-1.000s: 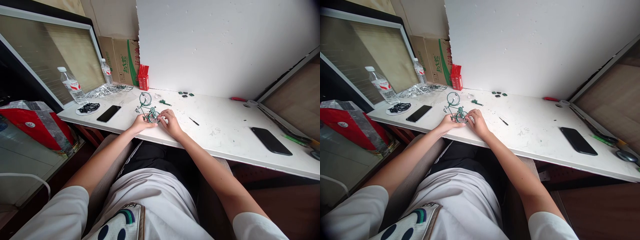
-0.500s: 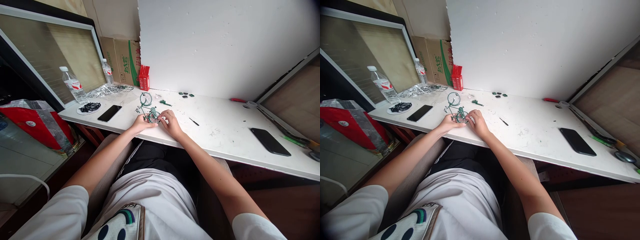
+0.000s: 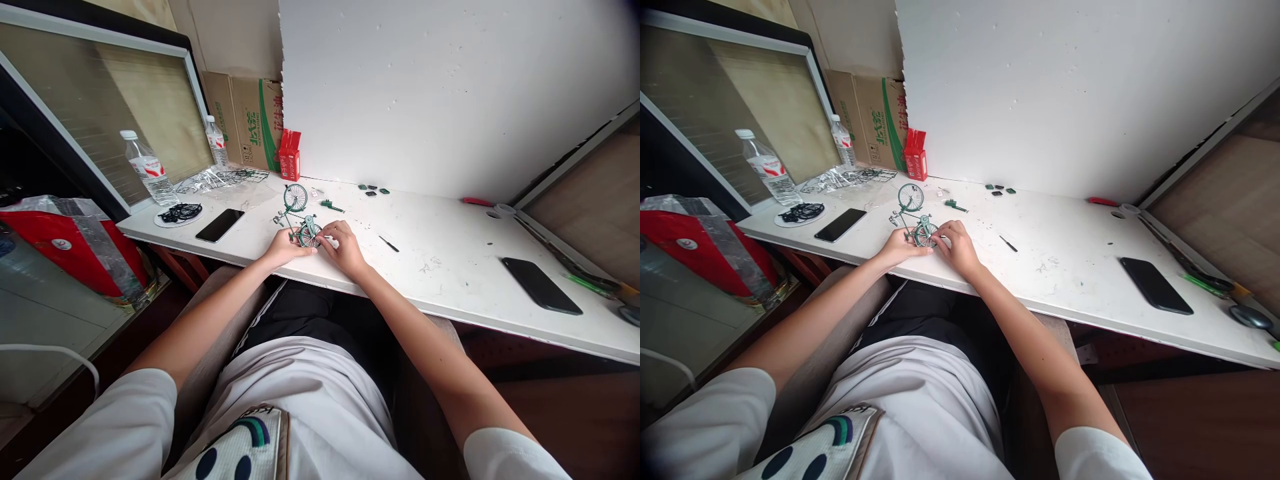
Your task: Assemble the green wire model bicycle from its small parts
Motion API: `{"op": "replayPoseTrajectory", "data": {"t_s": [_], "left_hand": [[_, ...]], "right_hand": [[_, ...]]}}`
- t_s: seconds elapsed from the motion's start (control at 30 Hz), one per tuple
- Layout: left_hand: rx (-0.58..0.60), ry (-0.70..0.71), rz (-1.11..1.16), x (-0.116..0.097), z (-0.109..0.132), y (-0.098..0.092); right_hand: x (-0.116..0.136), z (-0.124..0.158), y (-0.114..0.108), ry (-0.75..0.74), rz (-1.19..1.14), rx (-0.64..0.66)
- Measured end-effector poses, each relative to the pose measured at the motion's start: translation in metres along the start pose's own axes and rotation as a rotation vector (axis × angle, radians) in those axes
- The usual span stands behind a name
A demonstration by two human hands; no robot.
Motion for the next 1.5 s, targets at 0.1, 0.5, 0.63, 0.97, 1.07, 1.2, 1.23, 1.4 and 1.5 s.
{"op": "replayPoseTrajectory", "data": {"t_s": [0.1, 0.5, 0.63, 0.97, 1.07, 1.2, 1.23, 1.4, 1.5], "left_hand": [[-0.012, -0.005, 0.001, -0.0005, 0.0003, -0.0001], [-0.024, -0.028, 0.006, 0.0, 0.0005, -0.002], [-0.008, -0.022, 0.004, -0.0007, 0.0004, -0.0013], [-0.004, -0.023, 0.006, 0.001, -0.0001, -0.0011], [-0.005, -0.016, 0.003, 0.0014, -0.0011, -0.001], [-0.017, -0.012, -0.027, 0.0021, -0.0018, -0.0013], [-0.017, -0.012, -0.032, 0.0023, -0.0018, -0.0012], [-0.014, -0.013, -0.036, 0.0033, -0.0018, -0.0013], [-0.022, -0.017, -0.043, 0.0043, -0.002, -0.0019]], "right_hand": [[0.0014, -0.0006, 0.0001, 0.005, -0.012, 0.011], [0.0023, -0.0016, 0.002, 0.03, -0.018, 0.042], [0.0032, -0.0012, 0.0021, 0.009, -0.004, 0.034], [0.0032, -0.001, 0.0038, 0.025, 0.014, 0.06], [0.0004, -0.0001, 0.005, 0.029, 0.017, 0.069], [-0.0016, 0.0007, 0.0055, 0.014, 0.012, 0.073], [-0.0012, 0.0007, 0.0056, 0.007, 0.009, 0.076], [0.0007, 0.0004, 0.0063, 0.006, 0.006, 0.086], [0.0013, 0.0001, 0.0065, 0.013, 0.009, 0.083]]}}
Point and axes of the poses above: each hand's wrist, its own z-axis away from the middle knuckle, its own y-axis out of the palm, x = y × z, the point moved 6 cm from there along -z, towards the middle knuckle, and after that the axes turned 3 degrees about -x, right-handed, at the moved point
